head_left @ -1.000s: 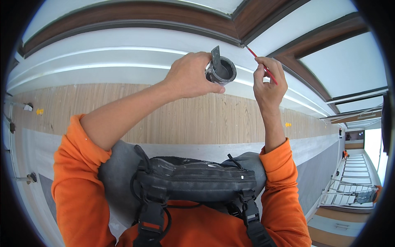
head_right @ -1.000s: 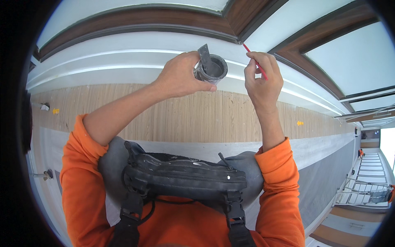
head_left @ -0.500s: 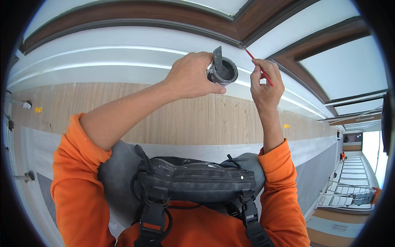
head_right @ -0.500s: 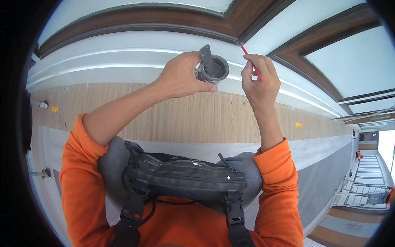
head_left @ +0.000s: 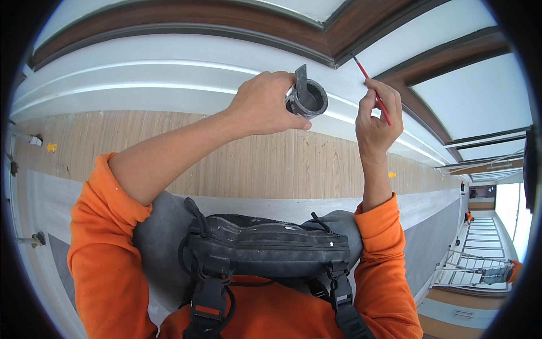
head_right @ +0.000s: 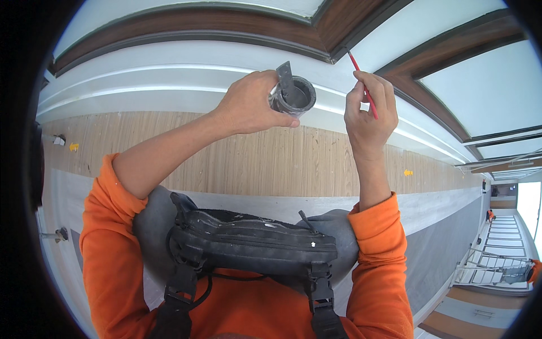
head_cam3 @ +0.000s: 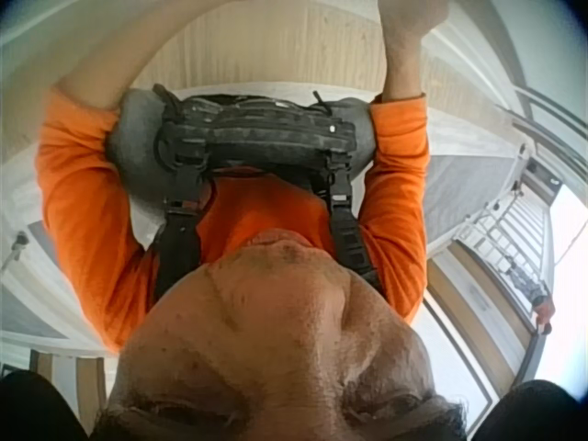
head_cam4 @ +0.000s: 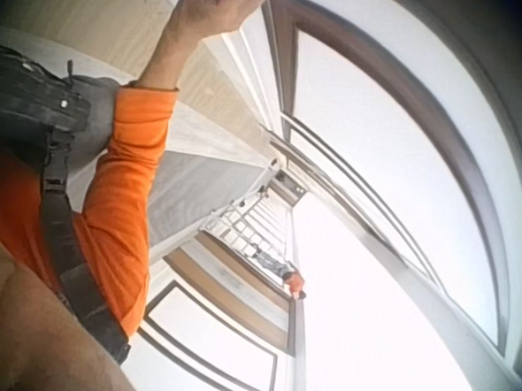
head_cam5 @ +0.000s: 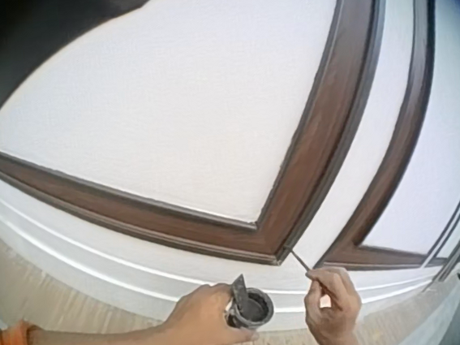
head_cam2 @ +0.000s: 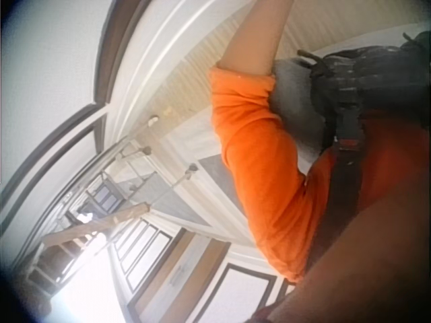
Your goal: The person uses a small paintbrush to apply dark paint along the edges of a ceiling wood trim. They repeatedly dip the brush into a small container and carefully paint the trim's perimeter.
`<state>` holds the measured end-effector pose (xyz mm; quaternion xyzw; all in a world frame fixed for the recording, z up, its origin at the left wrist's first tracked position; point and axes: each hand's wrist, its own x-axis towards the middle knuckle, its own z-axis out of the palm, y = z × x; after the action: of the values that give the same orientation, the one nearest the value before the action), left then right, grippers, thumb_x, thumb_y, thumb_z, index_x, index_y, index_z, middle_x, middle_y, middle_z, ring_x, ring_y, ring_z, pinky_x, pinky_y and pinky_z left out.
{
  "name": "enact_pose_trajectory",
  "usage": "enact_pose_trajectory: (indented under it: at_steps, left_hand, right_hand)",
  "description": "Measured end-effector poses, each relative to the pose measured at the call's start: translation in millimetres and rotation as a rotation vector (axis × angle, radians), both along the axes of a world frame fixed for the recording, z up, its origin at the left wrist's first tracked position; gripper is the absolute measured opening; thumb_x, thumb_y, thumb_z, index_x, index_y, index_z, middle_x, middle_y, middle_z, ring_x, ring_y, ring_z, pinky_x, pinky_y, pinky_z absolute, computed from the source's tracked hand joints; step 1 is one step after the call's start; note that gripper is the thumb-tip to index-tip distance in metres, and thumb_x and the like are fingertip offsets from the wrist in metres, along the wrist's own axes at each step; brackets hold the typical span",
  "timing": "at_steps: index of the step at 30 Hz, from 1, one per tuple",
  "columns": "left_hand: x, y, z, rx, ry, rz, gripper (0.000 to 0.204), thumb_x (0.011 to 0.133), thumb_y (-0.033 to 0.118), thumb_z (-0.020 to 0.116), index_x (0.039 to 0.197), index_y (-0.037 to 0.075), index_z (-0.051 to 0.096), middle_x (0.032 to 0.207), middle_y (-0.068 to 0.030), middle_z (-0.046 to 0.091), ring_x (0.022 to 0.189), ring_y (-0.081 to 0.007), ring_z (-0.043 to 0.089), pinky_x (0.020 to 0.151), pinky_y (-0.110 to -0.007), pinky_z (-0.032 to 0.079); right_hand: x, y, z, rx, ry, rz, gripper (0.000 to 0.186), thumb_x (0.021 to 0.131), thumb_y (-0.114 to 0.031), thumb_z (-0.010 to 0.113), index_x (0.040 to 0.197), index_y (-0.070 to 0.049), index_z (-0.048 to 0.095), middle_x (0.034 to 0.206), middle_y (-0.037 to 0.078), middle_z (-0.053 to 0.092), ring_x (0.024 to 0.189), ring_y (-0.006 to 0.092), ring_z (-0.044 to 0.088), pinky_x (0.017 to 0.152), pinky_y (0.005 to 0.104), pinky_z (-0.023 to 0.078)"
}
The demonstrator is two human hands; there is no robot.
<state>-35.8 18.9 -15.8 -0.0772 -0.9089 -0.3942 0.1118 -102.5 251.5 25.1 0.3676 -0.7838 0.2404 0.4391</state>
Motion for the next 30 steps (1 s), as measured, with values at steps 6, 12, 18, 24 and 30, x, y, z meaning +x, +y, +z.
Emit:
enact_pose_trajectory:
  at_steps: [6,12,18,24,30]
  left_hand:
    - [0.7,-0.6,11.8,0.003,-0.105,-0.070,0.080,0.067,0.052,0.094,0.117,-0.006,0.070,0.112,-0.0237,0.073,0.110,-0.0390,0.070,0.098,-0.047,0.055]
    - [2.8,-2.6,12.7,-0.005,-0.138,-0.061,0.078,0.069,0.051,0.094,0.118,-0.004,0.070,0.113,-0.0228,0.073,0.112,-0.0383,0.070,0.100,-0.047,0.055]
    - [-0.1,1.7,11.0,-0.010,-0.148,-0.067,0.071,0.071,0.048,0.094,0.120,0.002,0.071,0.116,-0.0185,0.073,0.116,-0.0366,0.068,0.103,-0.047,0.054]
    - [0.9,-2.3,0.9,-0.093,-0.054,-0.061,0.069,0.070,0.046,0.094,0.120,0.003,0.071,0.121,-0.0174,0.072,0.118,-0.0358,0.065,0.103,-0.047,0.052]
    - [-0.2,4.6,-2.4,-0.156,-0.052,-0.129,0.068,0.071,0.044,0.093,0.122,0.004,0.070,0.120,-0.0165,0.071,0.118,-0.0348,0.064,0.103,-0.048,0.052]
  right_hand:
    - [-1.1,-0.2,-14.8,0.074,-0.104,-0.001,0.017,0.089,0.003,0.073,0.103,-0.007,0.073,0.097,0.008,0.074,0.080,0.0198,0.072,0.068,0.0307,0.059]
    - [-2.3,0.1,-6.0,-0.008,-0.053,0.030,0.018,0.090,0.004,0.072,0.105,-0.006,0.073,0.099,0.008,0.074,0.079,0.0173,0.071,0.066,0.0292,0.059]
    - [0.8,6.7,-4.5,-0.079,-0.194,-0.010,0.010,0.098,-0.002,0.067,0.106,-0.004,0.073,0.094,0.008,0.074,0.078,0.0160,0.070,0.066,0.0271,0.058]
    - [27.3,17.6,27.8,-0.498,-0.685,0.401,0.019,0.108,-0.008,0.057,0.100,0.001,0.071,0.082,0.006,0.070,0.071,0.0109,0.066,0.060,0.0238,0.053]
    - [49.3,6.7,39.3,-0.271,-0.740,0.255,0.022,0.107,-0.010,0.057,0.094,-0.002,0.072,0.076,0.002,0.067,0.068,0.0081,0.061,0.061,0.0232,0.048]
